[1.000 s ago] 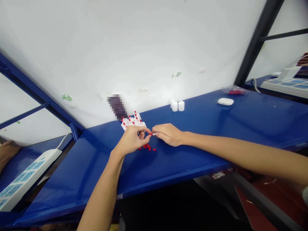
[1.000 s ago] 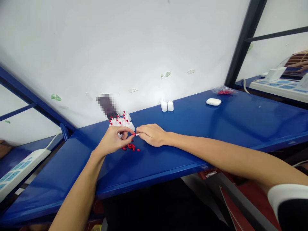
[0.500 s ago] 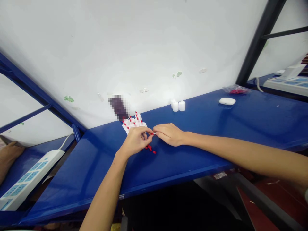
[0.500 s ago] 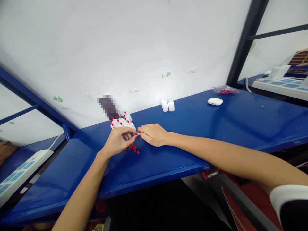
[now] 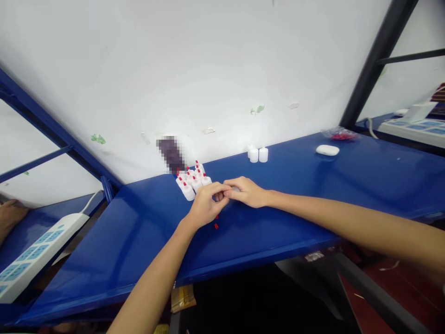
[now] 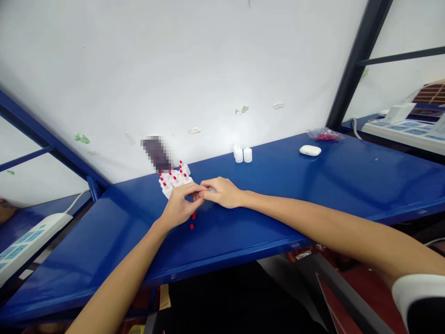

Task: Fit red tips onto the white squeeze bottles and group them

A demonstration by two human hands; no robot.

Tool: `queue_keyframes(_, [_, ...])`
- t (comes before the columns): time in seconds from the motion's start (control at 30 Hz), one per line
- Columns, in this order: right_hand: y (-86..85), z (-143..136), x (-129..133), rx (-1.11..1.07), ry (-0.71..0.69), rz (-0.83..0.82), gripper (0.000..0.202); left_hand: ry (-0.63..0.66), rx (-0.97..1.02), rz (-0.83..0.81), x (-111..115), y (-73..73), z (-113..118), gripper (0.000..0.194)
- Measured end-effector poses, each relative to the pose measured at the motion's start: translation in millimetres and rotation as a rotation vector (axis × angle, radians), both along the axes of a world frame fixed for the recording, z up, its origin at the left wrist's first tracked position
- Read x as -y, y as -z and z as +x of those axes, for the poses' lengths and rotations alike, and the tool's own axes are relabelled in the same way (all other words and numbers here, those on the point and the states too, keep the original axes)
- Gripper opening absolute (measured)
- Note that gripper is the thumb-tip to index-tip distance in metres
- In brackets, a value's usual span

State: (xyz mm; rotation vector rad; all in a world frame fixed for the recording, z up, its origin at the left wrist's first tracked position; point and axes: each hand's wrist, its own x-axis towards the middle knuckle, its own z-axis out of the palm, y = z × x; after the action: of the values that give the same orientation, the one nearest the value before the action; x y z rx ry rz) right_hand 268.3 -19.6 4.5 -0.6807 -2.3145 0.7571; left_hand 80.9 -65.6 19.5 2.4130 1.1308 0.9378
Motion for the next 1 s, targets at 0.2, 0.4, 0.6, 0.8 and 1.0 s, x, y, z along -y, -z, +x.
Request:
queue_keyframes(0.2, [3.5, -1, 1, -0.106, -0.026, -0.083, 0.031, 0.005, 0.036, 0.019, -3, 3.5, 6, 0.018])
queue_keyframes(0.4, [10.6, -3, -4, -0.308, -0.056, -0.332, 0.034, -0.19, -0.066, 0.151, -9, -13.4, -25, 0.028])
queue_keyframes(0.6, [8.2, -4, -3, -0.267, 0.0, -0.288, 0.04, -0.304, -0.458, 0.374, -15, -24.4, -70, 0.029])
queue_keyframes(0.8, [4.4, -1, 5, -0.197, 0.104, -0.077, 0.023, -0.365, -0.557, 0.355, -21, -12.6, -73, 0.019])
queue_keyframes(1.0, [3.7, 2, 0, -0.164, 0.02, -0.178, 0.02, -0.267, -0.525, 0.387, -18, -17.9, -59, 0.022])
